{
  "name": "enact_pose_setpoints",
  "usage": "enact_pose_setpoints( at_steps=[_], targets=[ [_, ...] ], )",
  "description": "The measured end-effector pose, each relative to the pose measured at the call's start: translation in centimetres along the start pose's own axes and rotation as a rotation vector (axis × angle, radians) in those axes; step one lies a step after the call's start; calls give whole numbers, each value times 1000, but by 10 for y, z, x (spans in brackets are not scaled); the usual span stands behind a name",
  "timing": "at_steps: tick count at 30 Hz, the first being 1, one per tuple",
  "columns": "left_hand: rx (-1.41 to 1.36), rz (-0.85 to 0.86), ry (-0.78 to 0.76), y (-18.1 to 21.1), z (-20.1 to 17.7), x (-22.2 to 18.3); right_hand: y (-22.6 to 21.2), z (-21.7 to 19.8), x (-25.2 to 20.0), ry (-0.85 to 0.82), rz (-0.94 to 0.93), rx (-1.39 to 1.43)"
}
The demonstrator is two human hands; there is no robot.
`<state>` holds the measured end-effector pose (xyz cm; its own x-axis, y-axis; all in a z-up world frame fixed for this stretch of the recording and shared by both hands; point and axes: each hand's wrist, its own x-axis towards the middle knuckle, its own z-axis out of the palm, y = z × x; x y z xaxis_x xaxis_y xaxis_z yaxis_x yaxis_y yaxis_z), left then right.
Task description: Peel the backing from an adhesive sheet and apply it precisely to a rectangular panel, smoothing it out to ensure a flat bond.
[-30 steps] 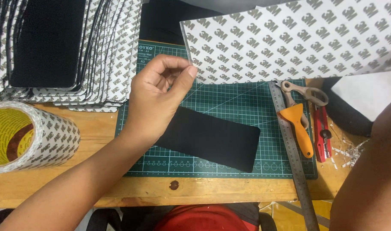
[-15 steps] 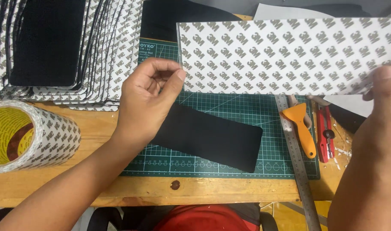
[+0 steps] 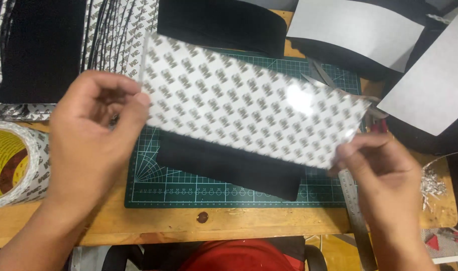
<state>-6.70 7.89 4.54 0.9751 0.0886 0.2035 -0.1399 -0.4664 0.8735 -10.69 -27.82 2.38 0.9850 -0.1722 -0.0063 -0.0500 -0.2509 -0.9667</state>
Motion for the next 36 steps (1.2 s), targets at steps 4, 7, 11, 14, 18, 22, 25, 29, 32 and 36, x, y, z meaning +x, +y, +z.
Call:
enact_pose_setpoints(
  at_steps=[4,7,11,14,18,22,25,29,32,36],
  targets=[
    [75,-15,-6,-3,-11,-13,1,9,-18,37,206,-50],
    [36,-126,34,-2,-13,-21,12,8,-25,-47,236,-40],
    [16,-204,9,-11,-8,-26,18,13,-24,-4,417,-115],
    [-1,-324,-12,-12,-1,-29,25,12,-16,-8,414,-138],
    [-136,-358,-37,-39,11,-32,38,9,-9,20,386,-168],
    [-189,-475,-60,-44,15,-34,43,8,-7,15,368,-94],
    [-223,-514,-29,-53,17,-37,38,8,-7,1,388,-214],
    [-188,-511,-36,-61,14,-41,39,9,-8,-4,357,-207],
    [-178,-512,-38,-56,11,-41,42,9,-6,-11,330,-200],
    [-115,-534,-59,-50,7,-43,38,11,-2,-25,306,-208]
  ],
)
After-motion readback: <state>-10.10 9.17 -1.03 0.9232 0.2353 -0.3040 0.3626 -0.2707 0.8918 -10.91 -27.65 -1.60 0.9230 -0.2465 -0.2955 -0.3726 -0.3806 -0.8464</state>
